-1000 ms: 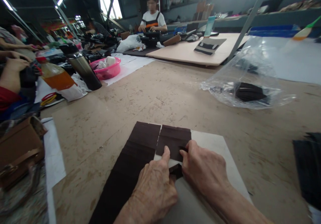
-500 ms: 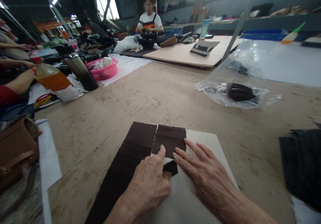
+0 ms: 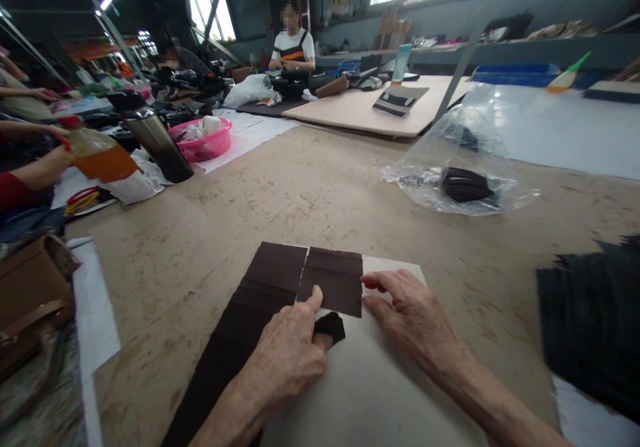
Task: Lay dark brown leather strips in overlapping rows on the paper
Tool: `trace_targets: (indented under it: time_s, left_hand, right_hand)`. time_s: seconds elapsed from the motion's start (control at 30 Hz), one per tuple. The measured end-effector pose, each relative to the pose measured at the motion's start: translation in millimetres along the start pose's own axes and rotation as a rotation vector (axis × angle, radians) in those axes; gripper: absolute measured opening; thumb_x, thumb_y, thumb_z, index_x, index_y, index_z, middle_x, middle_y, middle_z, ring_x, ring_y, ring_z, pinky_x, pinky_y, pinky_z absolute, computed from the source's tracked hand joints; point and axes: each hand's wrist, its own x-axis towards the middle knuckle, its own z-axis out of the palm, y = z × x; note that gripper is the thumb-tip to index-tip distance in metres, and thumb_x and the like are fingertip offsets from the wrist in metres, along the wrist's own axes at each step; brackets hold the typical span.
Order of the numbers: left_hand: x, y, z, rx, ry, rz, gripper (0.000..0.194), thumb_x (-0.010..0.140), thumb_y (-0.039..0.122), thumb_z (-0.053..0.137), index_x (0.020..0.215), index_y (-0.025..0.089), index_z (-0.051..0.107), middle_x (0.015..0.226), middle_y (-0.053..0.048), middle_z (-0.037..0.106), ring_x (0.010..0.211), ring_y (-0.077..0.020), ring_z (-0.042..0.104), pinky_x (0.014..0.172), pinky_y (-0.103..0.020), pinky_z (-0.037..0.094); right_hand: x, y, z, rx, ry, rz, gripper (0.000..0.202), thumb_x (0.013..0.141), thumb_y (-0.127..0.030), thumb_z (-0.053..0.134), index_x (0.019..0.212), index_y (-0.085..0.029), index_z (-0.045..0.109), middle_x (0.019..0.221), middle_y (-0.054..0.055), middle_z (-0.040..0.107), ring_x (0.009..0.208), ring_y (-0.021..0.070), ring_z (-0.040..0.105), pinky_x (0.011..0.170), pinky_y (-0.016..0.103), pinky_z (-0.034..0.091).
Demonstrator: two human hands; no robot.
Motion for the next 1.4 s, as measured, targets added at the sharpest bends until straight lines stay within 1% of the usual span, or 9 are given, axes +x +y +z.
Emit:
trace_targets:
  time_s: [0.1, 0.17, 0.37, 0.47, 0.6, 0.83, 1.03, 1.13, 1.4]
  left_hand:
    - [0, 1, 1.2, 0.022, 0.001, 0.004, 0.062, 0.07, 0.025, 0.048, 0.128, 0.01, 0.036, 0.112, -0.016, 0.059, 0.104, -0.0254, 0.053, 0.087, -0.032, 0.039]
    - [-1, 1, 1.9, 0.028, -0.002, 0.006, 0.062, 0.07, 0.024, 0.048, 0.128, 0.009, 0.035, 0.112, -0.015, 0.059, 0.105, -0.0247, 0.052, 0.087, -0.031, 0.039]
    - [0, -2, 3.1, 0.013, 0.001, 0.004, 0.062, 0.07, 0.026, 0.049, 0.128, 0.01, 0.035, 0.111, -0.014, 0.059, 0.104, -0.0242, 0.053, 0.087, -0.03, 0.039]
    - [0, -3, 2.5, -0.006, 0.009, 0.007, 0.061, 0.07, 0.027, 0.049, 0.128, 0.01, 0.036, 0.113, -0.015, 0.058, 0.105, -0.0258, 0.052, 0.088, -0.033, 0.039]
    - [-1, -2, 1.0, -0.036, 0.01, 0.019, 0.06, 0.07, 0.026, 0.048, 0.127, 0.008, 0.038, 0.111, -0.016, 0.059, 0.106, -0.027, 0.051, 0.086, -0.034, 0.04]
    - [-1, -4, -0.5, -0.087, -0.007, 0.008, 0.059, 0.072, 0.027, 0.049, 0.128, 0.013, 0.036, 0.111, -0.012, 0.06, 0.1, -0.0237, 0.056, 0.086, -0.031, 0.04]
    - [-4, -6, 2.0, -0.114, 0.003, -0.004, 0.06, 0.072, 0.027, 0.048, 0.129, 0.012, 0.035, 0.112, -0.013, 0.059, 0.103, -0.0252, 0.053, 0.087, -0.034, 0.04]
    - [-5, -5, 1.5, -0.131, -0.003, -0.006, 0.06, 0.072, 0.028, 0.048, 0.129, 0.013, 0.034, 0.115, -0.013, 0.057, 0.104, -0.0244, 0.053, 0.085, -0.032, 0.041]
    - [-3, -5, -1.8, -0.152, -0.023, 0.003, 0.06, 0.072, 0.027, 0.049, 0.128, 0.012, 0.035, 0.109, -0.012, 0.061, 0.101, -0.0219, 0.055, 0.081, -0.028, 0.042]
  right_hand:
    - [10, -9, 2, -0.017, -0.091, 0.037, 0.019, 0.064, -0.012, 0.059, 0.082, -0.018, 0.058, 0.083, 0.002, 0.062, 0.084, 0.0171, 0.053, 0.07, 0.026, 0.041]
    - [18, -15, 3, -0.037, -0.163, 0.06, 0.021, 0.062, -0.01, 0.06, 0.081, -0.018, 0.058, 0.083, 0.002, 0.062, 0.079, 0.0161, 0.053, 0.065, 0.024, 0.039]
    - [28, -23, 1, -0.105, -0.308, 0.2, 0.016, 0.058, -0.013, 0.058, 0.072, -0.021, 0.06, 0.06, -0.002, 0.059, 0.057, 0.014, 0.05, 0.05, 0.022, 0.028]
    - [25, -24, 0, -0.091, -0.314, 0.286, 0.006, 0.065, -0.02, 0.054, 0.065, -0.023, 0.06, 0.055, -0.003, 0.057, 0.052, 0.0121, 0.049, 0.047, 0.021, 0.027]
    - [21, -25, 3, -0.068, -0.293, 0.349, 0.014, 0.071, -0.023, 0.048, 0.061, -0.022, 0.058, 0.055, -0.003, 0.057, 0.054, 0.0118, 0.05, 0.049, 0.021, 0.028]
    - [25, -24, 8, -0.052, -0.289, 0.401, 0.016, 0.071, -0.023, 0.047, 0.058, -0.021, 0.056, 0.055, -0.002, 0.057, 0.053, 0.0121, 0.048, 0.049, 0.022, 0.027]
    - [26, -25, 7, -0.042, -0.302, 0.429, 0.015, 0.07, -0.022, 0.048, 0.058, -0.02, 0.056, 0.055, -0.001, 0.057, 0.053, 0.0125, 0.048, 0.05, 0.022, 0.026]
    - [26, -24, 5, -0.023, -0.313, 0.445, 0.016, 0.07, -0.023, 0.048, 0.057, -0.02, 0.056, 0.054, -0.002, 0.056, 0.054, 0.0123, 0.048, 0.05, 0.022, 0.026]
    - [27, -22, 4, 0.007, -0.322, 0.473, 0.018, 0.07, -0.025, 0.049, 0.054, -0.02, 0.055, 0.05, -0.003, 0.055, 0.051, 0.0117, 0.048, 0.048, 0.022, 0.026]
